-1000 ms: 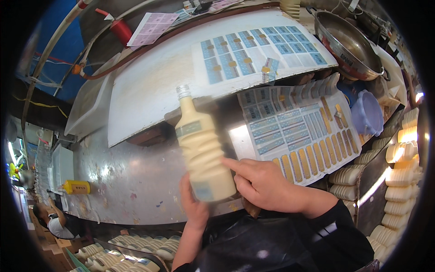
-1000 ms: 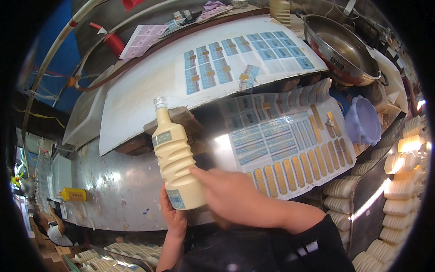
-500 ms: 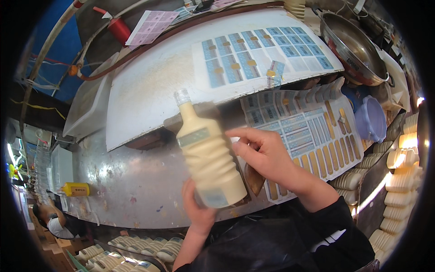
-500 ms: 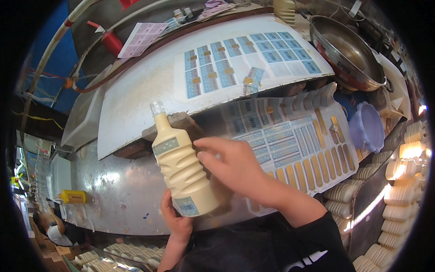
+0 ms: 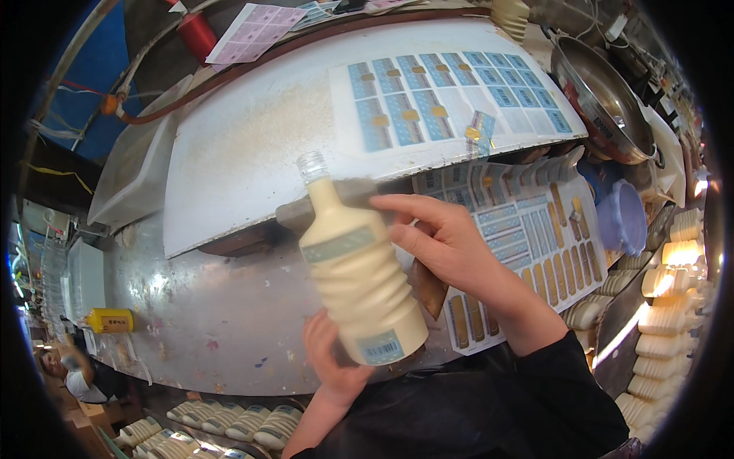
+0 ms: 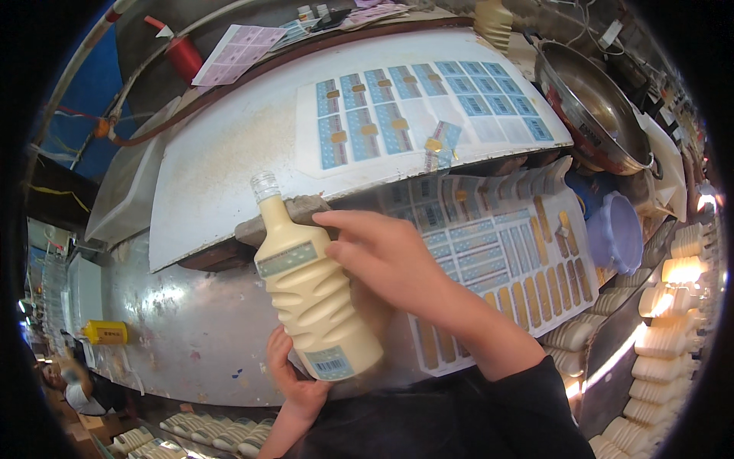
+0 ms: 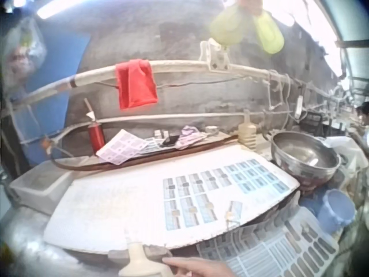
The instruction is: The person applies adhesive labels to a ribbed plastic bottle, peeling each label from a sheet and smoothing it onto the bottle's surface. The person rotates the bottle to align and apply multiple labels in sequence.
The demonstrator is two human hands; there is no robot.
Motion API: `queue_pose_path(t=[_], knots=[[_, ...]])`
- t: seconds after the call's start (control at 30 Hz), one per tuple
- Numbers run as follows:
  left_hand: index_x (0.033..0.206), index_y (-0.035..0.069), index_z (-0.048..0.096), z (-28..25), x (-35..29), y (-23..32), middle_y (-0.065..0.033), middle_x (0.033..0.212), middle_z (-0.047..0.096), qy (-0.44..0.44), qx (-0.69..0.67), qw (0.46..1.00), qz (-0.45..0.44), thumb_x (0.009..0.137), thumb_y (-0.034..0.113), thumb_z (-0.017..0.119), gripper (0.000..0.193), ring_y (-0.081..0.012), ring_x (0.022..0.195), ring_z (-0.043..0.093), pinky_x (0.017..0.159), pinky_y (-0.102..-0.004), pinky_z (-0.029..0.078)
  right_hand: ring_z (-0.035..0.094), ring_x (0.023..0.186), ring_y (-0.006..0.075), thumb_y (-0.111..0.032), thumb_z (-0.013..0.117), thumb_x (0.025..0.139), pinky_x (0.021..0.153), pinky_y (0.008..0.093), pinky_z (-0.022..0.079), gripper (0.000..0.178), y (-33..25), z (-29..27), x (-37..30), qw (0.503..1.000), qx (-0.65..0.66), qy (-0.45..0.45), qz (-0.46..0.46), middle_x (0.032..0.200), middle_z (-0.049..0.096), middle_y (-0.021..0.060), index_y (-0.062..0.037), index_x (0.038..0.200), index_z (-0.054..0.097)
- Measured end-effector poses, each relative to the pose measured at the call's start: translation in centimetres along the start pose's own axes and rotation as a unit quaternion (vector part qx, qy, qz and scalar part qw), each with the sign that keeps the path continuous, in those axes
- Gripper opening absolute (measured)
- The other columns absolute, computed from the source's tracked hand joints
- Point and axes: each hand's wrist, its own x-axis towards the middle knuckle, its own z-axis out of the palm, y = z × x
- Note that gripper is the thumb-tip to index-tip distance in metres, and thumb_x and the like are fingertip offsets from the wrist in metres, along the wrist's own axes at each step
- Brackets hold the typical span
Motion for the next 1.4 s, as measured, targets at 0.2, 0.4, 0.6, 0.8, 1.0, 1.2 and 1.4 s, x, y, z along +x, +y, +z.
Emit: queue_pose_path(t=[0.2, 0.4, 0.6, 0.8, 1.0, 1.2, 1.4], knots=[[0.134, 0.003, 0.052, -0.1, 0.8, 0.4, -0.0195, 0.131, 0.062, 0.004, 0.000, 1.000, 0.020, 0.083, 0.056, 0.080, 0.079, -0.0415, 0.121, 0.058, 0.104, -0.0550, 0.041, 0.064, 0.089, 0.0066, -0.011, 0.074, 0.093, 0.081, 0.0237, 0.052, 0.031, 1.1, 0.6, 1.9, 0.995, 0.081, -0.040, 0.039, 0.102, 0.073, 0.0031, 0.0011, 0.122, 0.071], [0.126, 0.004, 0.060, -0.3, 1.1, 0.6, -0.0192, 0.130, 0.063, 0.016, 0.016, 0.999, 0.027, 0.081, 0.057, 0.081, 0.073, -0.0414, 0.117, 0.061, 0.101, -0.0523, 0.044, 0.067, 0.093, 0.0089, -0.009, 0.078, 0.091, 0.084, 0.0247, 0.053, 0.024, 1.0, 1.7, 2.2, 0.987, 0.137, 0.006, 0.088, 0.101, 0.074, 0.0052, 0.0025, 0.112, 0.073], [0.131, 0.002, 0.056, -1.6, 1.6, 1.4, -0.0187, 0.126, 0.063, -0.009, 0.063, 0.997, 0.053, 0.073, 0.049, 0.091, 0.082, -0.0426, 0.121, 0.059, 0.106, -0.0557, 0.043, 0.063, 0.077, 0.0039, -0.003, 0.076, 0.090, 0.070, 0.0193, 0.049, 0.011, 1.0, 2.2, 0.9, 0.990, 0.087, 0.095, 0.052, 0.093, 0.073, 0.0010, -0.0002, 0.100, 0.076], [0.131, 0.001, 0.054, -2.4, 2.1, 2.1, -0.0177, 0.131, 0.057, -0.037, 0.048, 0.998, 0.034, 0.076, 0.051, 0.088, 0.082, -0.0412, 0.123, 0.056, 0.107, -0.0550, 0.043, 0.058, 0.073, 0.0021, -0.001, 0.075, 0.089, 0.066, 0.0183, 0.045, 0.008, 0.8, 2.0, 0.5, 0.996, 0.020, 0.081, 0.031, 0.093, 0.070, -0.0003, -0.0011, 0.097, 0.077], [0.144, 0.000, 0.044, -1.9, 5.0, 0.9, -0.0156, 0.140, 0.048, 0.006, -0.151, 0.983, -0.107, 0.096, 0.038, 0.071, 0.067, -0.0282, 0.129, 0.050, 0.107, -0.0436, 0.043, 0.057, 0.075, 0.0029, -0.001, 0.074, 0.088, 0.067, 0.0190, 0.044, 0.008, 0.2, 2.1, 0.4, 0.996, 0.007, 0.090, 0.025, 0.097, 0.069, 0.0011, -0.0001, 0.096, 0.077], [0.124, 0.001, 0.062, -1.2, 12.9, 2.2, -0.0178, 0.124, 0.058, 0.056, -0.098, 0.992, -0.061, 0.081, 0.010, 0.074, 0.046, -0.0304, 0.109, 0.061, 0.090, -0.0403, 0.051, 0.060, 0.079, 0.0053, -0.002, 0.075, 0.087, 0.071, 0.0201, 0.047, 0.009, -0.1, 2.3, 0.2, 0.995, 0.018, 0.099, 0.025, 0.099, 0.069, 0.0024, 0.0003, 0.096, 0.078], [0.110, 0.005, 0.069, -0.9, 14.3, 2.9, -0.0140, 0.111, 0.060, 0.039, -0.005, 0.997, -0.072, 0.074, 0.007, 0.077, 0.037, -0.0301, 0.100, 0.060, 0.087, -0.0398, 0.050, 0.062, 0.079, 0.0041, -0.002, 0.074, 0.088, 0.068, 0.0192, 0.047, 0.007, 0.3, 2.3, 0.2, 0.995, 0.025, 0.092, 0.009, 0.099, 0.069, 0.0032, 0.0007, 0.093, 0.077]])
